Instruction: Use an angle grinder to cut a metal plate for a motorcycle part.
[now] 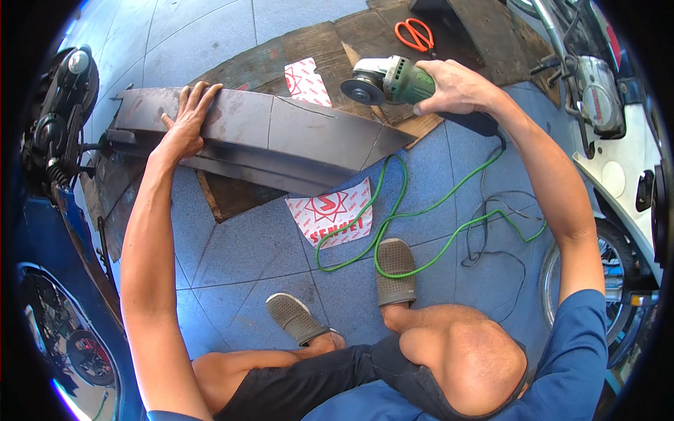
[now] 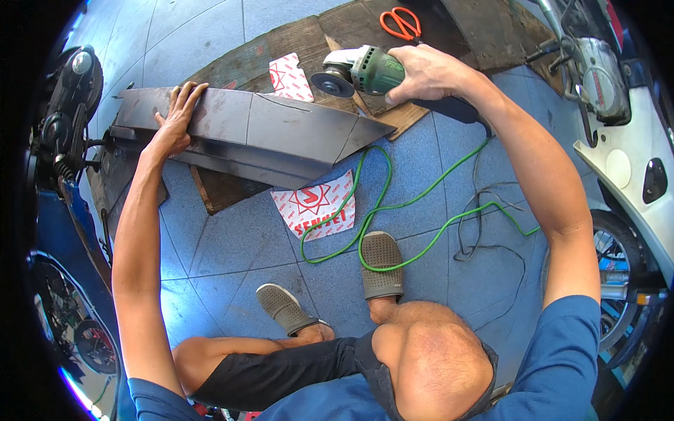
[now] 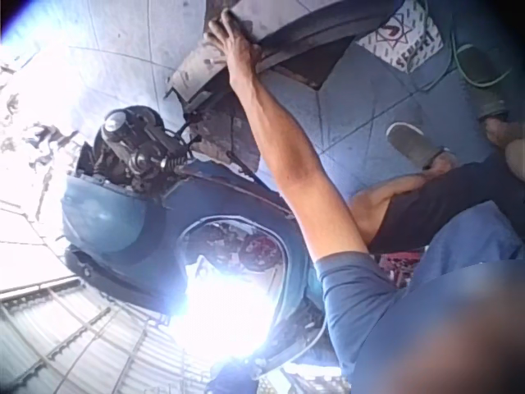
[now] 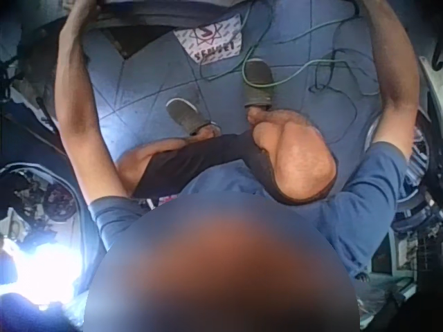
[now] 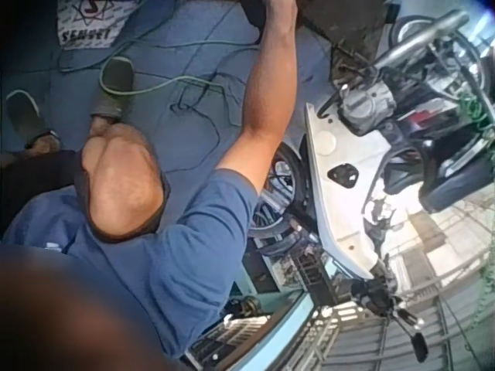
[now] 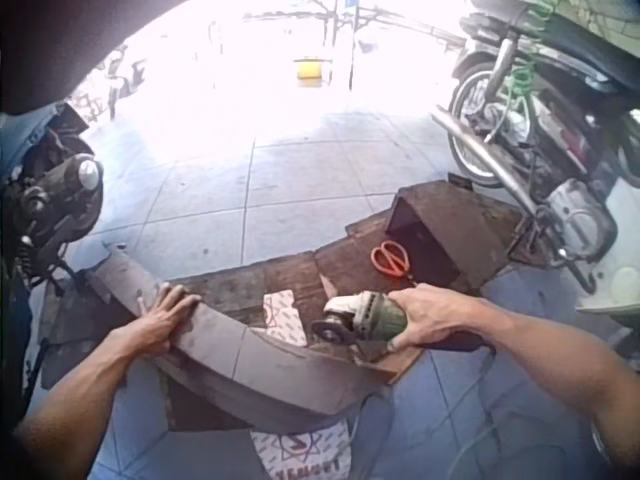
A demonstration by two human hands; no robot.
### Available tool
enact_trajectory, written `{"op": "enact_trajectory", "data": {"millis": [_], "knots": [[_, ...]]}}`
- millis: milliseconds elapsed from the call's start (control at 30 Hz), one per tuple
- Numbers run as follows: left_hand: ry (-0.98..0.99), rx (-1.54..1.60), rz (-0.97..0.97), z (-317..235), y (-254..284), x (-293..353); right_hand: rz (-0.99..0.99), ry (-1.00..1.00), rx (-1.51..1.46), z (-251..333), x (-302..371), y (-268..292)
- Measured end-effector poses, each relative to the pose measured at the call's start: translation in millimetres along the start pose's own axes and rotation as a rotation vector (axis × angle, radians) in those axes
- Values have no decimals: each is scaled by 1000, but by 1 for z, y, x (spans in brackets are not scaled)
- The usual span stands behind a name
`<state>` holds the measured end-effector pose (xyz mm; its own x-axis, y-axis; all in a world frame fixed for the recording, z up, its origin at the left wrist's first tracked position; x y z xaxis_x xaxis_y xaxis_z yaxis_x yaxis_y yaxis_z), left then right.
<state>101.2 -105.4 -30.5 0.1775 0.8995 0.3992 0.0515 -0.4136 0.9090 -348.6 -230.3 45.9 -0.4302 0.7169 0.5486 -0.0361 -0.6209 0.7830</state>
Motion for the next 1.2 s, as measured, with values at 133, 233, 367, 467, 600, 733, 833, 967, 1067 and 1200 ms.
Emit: {"op": "enact_trajectory", "data": {"millis": [133,233,367,467,600,733,833,967,1067,1200], "knots": [[18,-55,-10,2,0,6,10,-7,-17,-2,-2,-4],[14,-120,-121,1,-11,11,-1,21,-45,-4,-6,-5],[215,-13,-350,-9,-35,35,21,18,-73,9,-1,-9],[340,127,-408,-18,-46,51,73,35,-96,13,-6,-20],[260,196,-338,-8,-43,64,33,20,-26,25,-10,-28],[273,179,-239,-10,-33,64,37,46,-33,28,-12,-31],[303,152,-252,-13,-32,63,43,64,20,29,-19,-31],[331,113,-264,-18,-32,59,74,14,69,40,-10,-25],[346,119,-273,-20,-31,56,41,50,69,41,-13,-25],[353,156,-287,-26,-29,51,48,54,71,42,-12,-21]]}}
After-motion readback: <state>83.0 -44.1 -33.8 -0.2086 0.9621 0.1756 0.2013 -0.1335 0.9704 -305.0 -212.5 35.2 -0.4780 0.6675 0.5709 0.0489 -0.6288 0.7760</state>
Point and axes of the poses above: each hand's wrist, its own x-axis away from the middle knuckle, its own y-axis out of the back of the hand, z = x × y, the point moved 3 cm from there along -x, towards the middle knuckle, and after that the axes turned 11 degrees about -y, right-handed, at the moved point
